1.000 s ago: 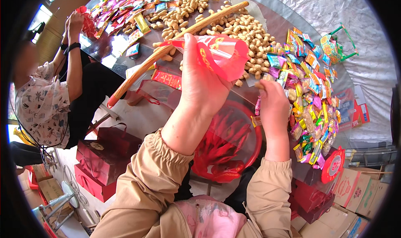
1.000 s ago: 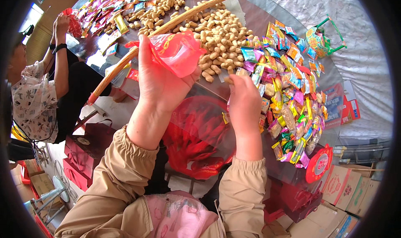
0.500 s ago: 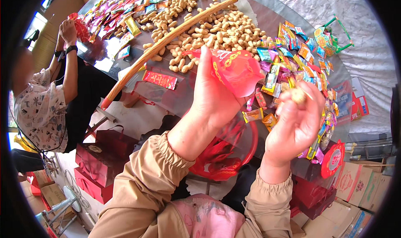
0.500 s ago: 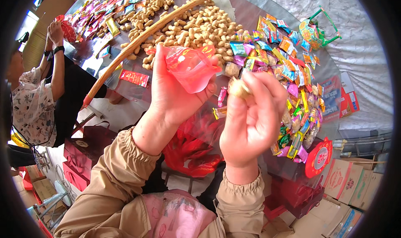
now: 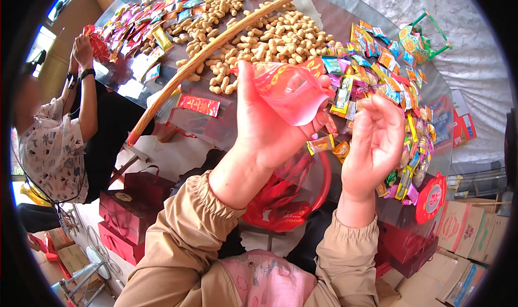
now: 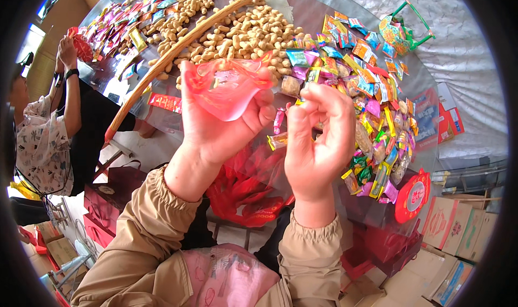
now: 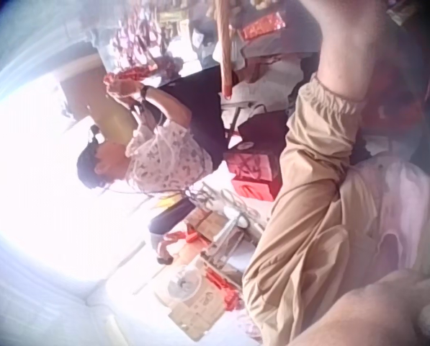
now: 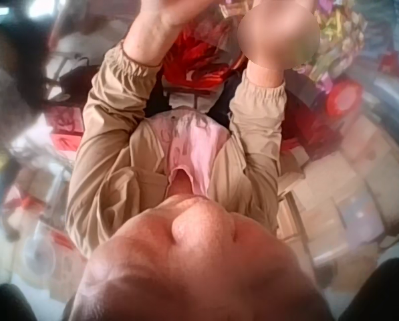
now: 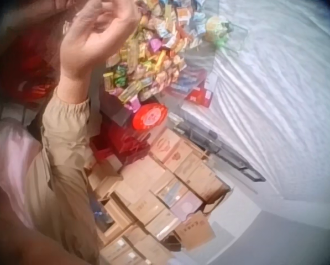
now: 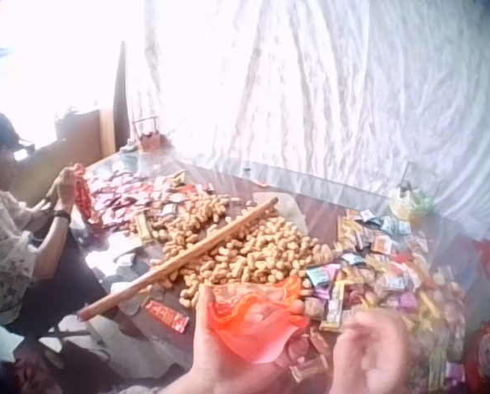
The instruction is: The person fills red decorative snack bags with peanuts and assorted candies from a table, then seals each bag and places it into a red basket. The process is repeated continuously throughout the clip.
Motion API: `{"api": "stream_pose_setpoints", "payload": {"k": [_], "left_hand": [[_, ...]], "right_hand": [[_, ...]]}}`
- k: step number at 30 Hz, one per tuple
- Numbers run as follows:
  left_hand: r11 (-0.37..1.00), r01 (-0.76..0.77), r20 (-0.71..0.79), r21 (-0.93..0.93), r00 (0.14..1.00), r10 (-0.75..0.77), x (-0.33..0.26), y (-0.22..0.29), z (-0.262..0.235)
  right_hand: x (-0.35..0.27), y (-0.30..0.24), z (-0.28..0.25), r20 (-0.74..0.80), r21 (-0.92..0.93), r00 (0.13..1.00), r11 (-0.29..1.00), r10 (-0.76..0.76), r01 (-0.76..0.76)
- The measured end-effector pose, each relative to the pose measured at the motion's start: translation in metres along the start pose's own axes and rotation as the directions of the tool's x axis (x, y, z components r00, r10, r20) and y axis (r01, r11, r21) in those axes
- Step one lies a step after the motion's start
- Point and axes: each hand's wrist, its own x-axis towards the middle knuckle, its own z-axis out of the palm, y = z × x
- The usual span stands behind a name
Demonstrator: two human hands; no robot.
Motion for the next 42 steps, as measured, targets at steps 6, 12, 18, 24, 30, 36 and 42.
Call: {"api": "stream_pose_setpoints", "payload": {"k": [6, 12, 18, 24, 30, 36, 42], "left_hand": [[0.998, -0.061, 0.094, -0.018, 0.994, 0.062, 0.001, 0.018, -0.001], [0.981, -0.188, -0.033, 0.039, 0.981, 0.190, -0.003, 0.025, 0.006], [0.976, -0.208, -0.017, 0.068, 0.978, 0.210, -0.002, 0.024, 0.008], [0.973, -0.221, -0.005, 0.062, 0.975, 0.221, -0.001, 0.024, 0.004], [0.982, -0.178, -0.034, 0.060, 0.983, 0.180, 0.004, 0.017, -0.004], [0.983, -0.175, -0.014, 0.063, 0.984, 0.176, 0.003, 0.019, -0.005], [0.990, -0.129, 0.013, 0.061, 0.992, 0.129, 0.004, 0.017, -0.004]], "right_hand": [[-0.002, 0.023, -0.004, -0.015, 0.062, 0.982, 0.981, 0.186, -0.185], [0.002, 0.032, -0.021, -0.081, 0.066, 0.971, 0.973, 0.226, -0.221], [0.005, 0.050, -0.040, -0.124, 0.020, 0.962, 0.970, 0.242, -0.242], [0.003, 0.054, -0.039, 0.169, -0.505, 0.956, 0.854, 0.239, -0.125], [-0.016, 0.068, -0.029, 0.425, -0.758, 0.882, 0.613, 0.205, 0.223], [0.001, 0.053, -0.029, 0.178, -0.607, 0.977, 0.795, 0.122, 0.011], [0.001, 0.011, -0.030, -0.178, -0.041, 0.983, 0.998, 0.033, -0.041]]}}
